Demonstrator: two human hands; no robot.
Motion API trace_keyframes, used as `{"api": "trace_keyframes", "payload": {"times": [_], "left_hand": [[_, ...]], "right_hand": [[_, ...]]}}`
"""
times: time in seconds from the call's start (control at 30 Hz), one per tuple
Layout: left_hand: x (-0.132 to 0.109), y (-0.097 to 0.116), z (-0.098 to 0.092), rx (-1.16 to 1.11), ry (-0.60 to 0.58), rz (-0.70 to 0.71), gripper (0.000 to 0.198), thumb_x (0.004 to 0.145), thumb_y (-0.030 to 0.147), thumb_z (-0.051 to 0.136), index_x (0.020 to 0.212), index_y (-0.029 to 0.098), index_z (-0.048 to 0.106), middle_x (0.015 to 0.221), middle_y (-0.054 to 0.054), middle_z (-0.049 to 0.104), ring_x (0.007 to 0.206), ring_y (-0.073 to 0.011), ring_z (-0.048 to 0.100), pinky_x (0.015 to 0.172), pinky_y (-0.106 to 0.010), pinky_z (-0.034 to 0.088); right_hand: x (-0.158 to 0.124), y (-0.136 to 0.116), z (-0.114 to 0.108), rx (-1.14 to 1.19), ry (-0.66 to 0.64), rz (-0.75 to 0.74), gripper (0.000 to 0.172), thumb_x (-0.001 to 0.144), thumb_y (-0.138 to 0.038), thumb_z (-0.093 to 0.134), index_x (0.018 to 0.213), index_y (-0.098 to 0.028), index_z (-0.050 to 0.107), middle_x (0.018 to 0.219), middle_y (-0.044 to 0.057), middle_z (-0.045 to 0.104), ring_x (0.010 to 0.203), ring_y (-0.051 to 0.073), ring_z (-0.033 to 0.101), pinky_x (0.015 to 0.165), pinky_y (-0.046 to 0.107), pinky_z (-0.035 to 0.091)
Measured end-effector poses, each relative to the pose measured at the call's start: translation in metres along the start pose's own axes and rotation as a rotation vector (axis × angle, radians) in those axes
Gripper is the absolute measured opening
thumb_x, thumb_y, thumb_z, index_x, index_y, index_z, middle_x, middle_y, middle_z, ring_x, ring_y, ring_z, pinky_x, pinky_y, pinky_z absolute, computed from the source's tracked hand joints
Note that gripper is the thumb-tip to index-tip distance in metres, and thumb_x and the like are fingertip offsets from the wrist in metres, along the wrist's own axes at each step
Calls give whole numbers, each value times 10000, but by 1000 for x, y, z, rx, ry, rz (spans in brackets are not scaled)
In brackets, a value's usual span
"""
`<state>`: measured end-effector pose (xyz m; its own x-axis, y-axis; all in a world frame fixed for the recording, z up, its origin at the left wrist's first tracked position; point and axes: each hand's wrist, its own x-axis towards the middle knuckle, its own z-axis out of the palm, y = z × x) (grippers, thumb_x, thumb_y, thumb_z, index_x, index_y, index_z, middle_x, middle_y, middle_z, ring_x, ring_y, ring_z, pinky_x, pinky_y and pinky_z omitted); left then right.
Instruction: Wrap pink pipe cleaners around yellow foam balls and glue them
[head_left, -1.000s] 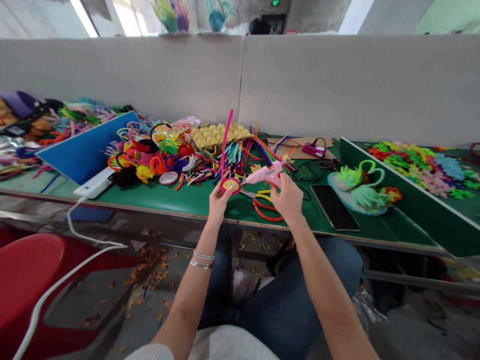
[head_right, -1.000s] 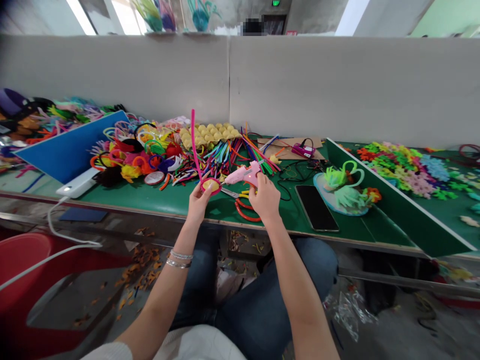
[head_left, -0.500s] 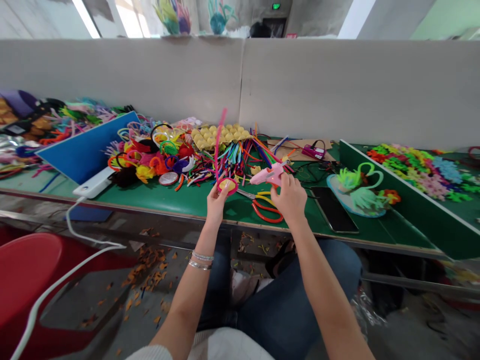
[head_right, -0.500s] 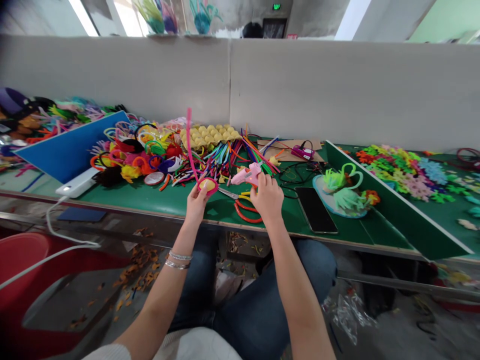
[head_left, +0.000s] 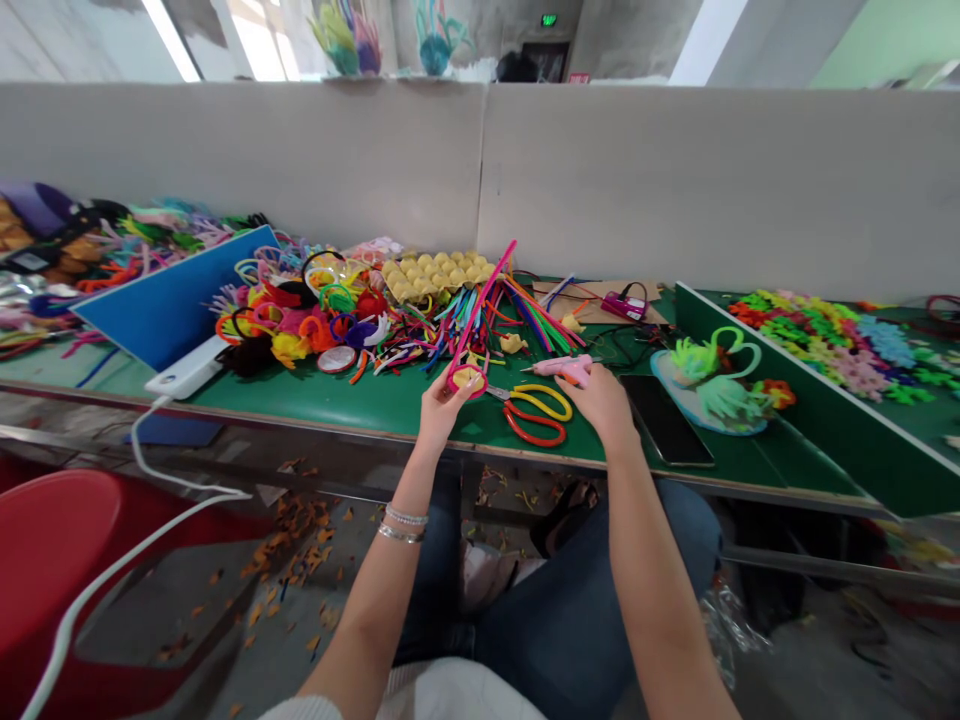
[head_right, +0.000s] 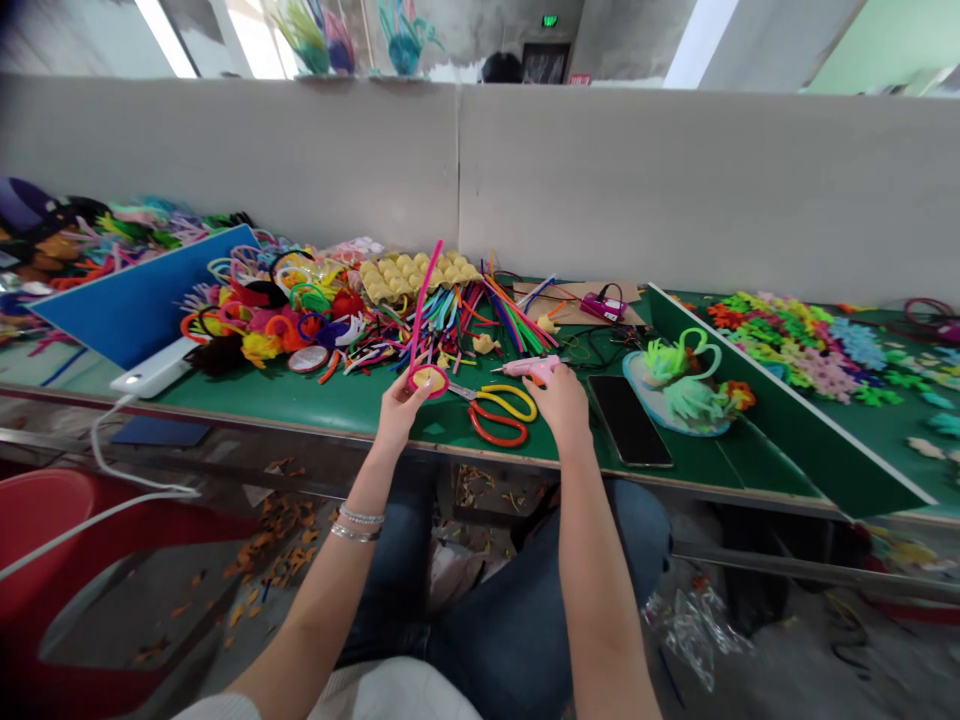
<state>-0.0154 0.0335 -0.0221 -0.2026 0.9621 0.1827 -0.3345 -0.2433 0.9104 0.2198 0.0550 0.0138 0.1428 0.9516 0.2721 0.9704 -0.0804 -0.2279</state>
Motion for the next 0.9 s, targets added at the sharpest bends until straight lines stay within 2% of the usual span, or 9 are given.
{"api": "trace_keyframes", "payload": {"times": [0.1,0.17,0.33,0.4,0.5,0.6,0.73,0.8,0.9], "left_hand": [[-1,-1,0,56,-20,18,625,614,333,753,1191,165,580,1049,-61,684,956,-203,633,897,-335,493],[-2,-1,0,103,-47,38,622,627,327,748,1203,173,571,1069,-60,679,962,-202,634,903,-337,493],[-4,-4,-1,195,-73,67,627,650,328,733,1234,199,546,1069,-55,680,973,-210,638,928,-357,477],[-5,-4,-1,242,-58,96,620,657,325,729,1238,211,544,1098,-56,668,992,-216,630,941,-360,464],[-7,-4,-1,334,-45,175,572,680,318,713,1225,236,558,1145,-51,646,1041,-221,603,959,-341,441],[-8,-3,2,435,-54,280,523,714,304,686,1219,248,564,1196,-57,618,1102,-224,567,974,-321,421],[-8,-5,6,573,-109,361,482,736,296,666,1207,259,573,1200,-76,609,1107,-238,561,969,-330,415],[-5,-5,7,630,-143,388,484,748,305,653,1221,276,560,1193,-76,608,1079,-243,574,950,-332,422],[1,-4,3,711,-127,421,516,763,315,635,1264,285,517,1198,-84,599,1046,-253,584,916,-331,431]], "right_hand": [[1,-4,2,-17,87,-25,349,829,-448,463,886,-121,572,925,159,616,892,253,563,707,327,410],[5,-5,1,69,182,-4,351,849,-452,422,892,-135,567,954,155,609,929,257,545,743,354,412],[15,-9,-2,703,309,-50,419,927,-414,174,1080,-166,475,1013,112,592,939,178,576,775,327,454],[15,-12,-4,825,385,-39,441,930,-383,100,1139,-171,426,1041,116,572,968,173,582,790,338,465],[8,-16,-9,753,595,-61,415,920,-375,128,1167,-172,393,1096,138,531,1044,205,553,858,402,445],[-4,-19,-11,568,820,-163,378,905,-364,208,1184,-164,367,1203,179,464,1170,243,467,942,466,387],[-16,-26,-8,392,829,-384,406,875,-369,286,1232,-175,300,1221,194,435,1206,278,443,946,521,381],[-18,-31,-8,398,854,-395,446,872,-346,306,1279,-178,234,1233,195,417,1214,281,438,954,533,378],[-15,-32,-16,474,970,-323,480,890,-299,282,1335,-179,147,1296,196,352,1265,271,385,982,523,367]]}}
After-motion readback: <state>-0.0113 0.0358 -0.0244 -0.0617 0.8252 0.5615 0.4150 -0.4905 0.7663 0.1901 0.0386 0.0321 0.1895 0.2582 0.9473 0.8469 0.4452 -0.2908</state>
